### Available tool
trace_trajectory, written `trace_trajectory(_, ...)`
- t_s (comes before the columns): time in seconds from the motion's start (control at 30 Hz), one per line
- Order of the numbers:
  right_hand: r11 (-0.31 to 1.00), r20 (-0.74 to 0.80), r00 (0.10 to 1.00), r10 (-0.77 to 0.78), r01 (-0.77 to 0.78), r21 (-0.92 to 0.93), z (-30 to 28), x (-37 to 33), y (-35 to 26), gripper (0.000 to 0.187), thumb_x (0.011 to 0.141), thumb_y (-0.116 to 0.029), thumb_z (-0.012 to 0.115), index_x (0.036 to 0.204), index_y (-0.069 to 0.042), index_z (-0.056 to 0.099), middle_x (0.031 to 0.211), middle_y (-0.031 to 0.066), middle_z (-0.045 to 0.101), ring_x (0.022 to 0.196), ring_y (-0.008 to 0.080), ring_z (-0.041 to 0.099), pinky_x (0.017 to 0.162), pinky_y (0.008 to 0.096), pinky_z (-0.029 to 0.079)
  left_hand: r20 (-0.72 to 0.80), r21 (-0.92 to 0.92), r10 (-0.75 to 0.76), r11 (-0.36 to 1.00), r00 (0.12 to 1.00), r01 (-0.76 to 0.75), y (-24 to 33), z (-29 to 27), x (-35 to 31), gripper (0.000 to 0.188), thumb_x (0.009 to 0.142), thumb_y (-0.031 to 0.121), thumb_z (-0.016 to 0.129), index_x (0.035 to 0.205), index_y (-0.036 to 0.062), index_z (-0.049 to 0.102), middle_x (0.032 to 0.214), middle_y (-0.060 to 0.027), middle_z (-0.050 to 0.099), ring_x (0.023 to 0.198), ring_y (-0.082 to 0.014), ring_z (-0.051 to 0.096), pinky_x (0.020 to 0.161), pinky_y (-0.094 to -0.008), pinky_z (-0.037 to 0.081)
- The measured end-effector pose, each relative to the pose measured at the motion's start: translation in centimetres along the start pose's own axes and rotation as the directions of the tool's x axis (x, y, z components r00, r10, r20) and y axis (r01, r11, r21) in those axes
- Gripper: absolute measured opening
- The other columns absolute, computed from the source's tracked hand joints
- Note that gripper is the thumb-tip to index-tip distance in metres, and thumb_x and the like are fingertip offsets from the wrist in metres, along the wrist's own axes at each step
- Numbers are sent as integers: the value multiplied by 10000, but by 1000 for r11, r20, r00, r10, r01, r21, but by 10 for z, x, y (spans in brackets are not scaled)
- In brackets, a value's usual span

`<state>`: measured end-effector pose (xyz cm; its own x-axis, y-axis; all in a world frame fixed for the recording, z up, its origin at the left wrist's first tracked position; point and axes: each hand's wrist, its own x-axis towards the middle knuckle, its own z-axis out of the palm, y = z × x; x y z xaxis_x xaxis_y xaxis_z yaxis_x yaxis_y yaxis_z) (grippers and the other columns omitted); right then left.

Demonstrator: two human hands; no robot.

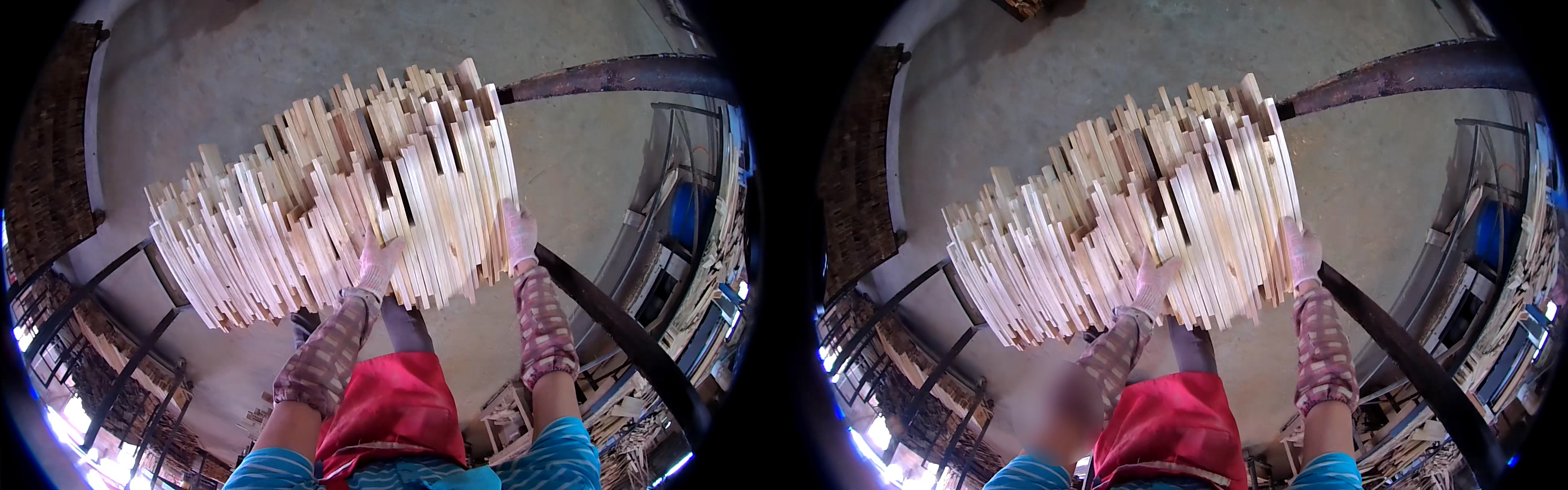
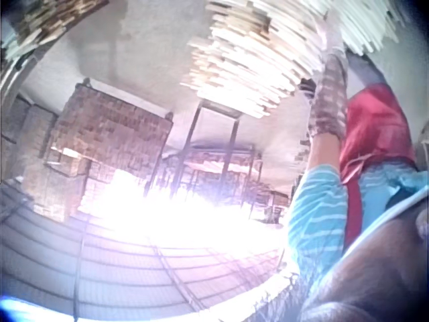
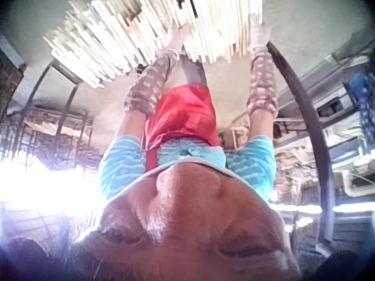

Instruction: The person gathers loose wooden planks from a workbench and stacks them onto a metal rack. They repeatedly pick up batches of planks, align them, and place them on the rack, then walk to another rack to continue stacking.

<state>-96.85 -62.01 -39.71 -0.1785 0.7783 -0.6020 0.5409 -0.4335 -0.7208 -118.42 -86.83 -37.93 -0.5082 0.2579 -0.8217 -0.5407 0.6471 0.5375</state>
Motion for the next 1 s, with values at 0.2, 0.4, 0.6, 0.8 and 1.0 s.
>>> trace_trajectory(0.2,997,129,992,1,-11,71,-8,20,-5,519,927,-419,722,1211,14,674,1054,59,712,924,147,636,852,307,503,-10,-100,1,995,1000,-2,4,5,-7,849,812,112,789,1543,108,359,1322,-108,621,1140,-213,613,977,-340,502)
trace_trajectory(0.4,987,95,992,83,-95,133,5,10,-18,496,927,-364,739,1243,10,663,1110,68,714,944,143,654,858,291,512,-55,-55,47,997,997,-50,-12,9,3,874,796,118,806,1537,64,347,1339,-123,599,1167,-211,590,992,-336,490)
trace_trajectory(0.6,958,154,985,77,-116,262,5,-7,-27,437,907,-242,767,1251,6,660,1119,69,716,945,148,674,854,306,540,-7,-321,-4,947,1000,1,-3,11,4,751,811,78,809,1457,68,427,1210,-92,669,1061,-188,633,920,-325,522)
trace_trajectory(0.8,945,169,985,11,-66,321,5,-18,-22,442,909,-178,758,1290,10,636,1180,84,696,1041,154,654,940,299,508,27,-253,-82,964,996,87,13,-6,-6,617,844,43,779,1390,79,493,1129,-61,691,975,-177,658,830,-306,549)
trace_trajectory(1.0,941,66,998,-12,-11,338,20,-62,-14,575,889,-119,736,1403,45,538,1308,96,636,1122,169,613,1002,321,475,49,-443,-127,886,991,136,12,-40,1,556,914,41,703,1419,10,473,1164,-123,671,990,-225,666,860,-339,568)
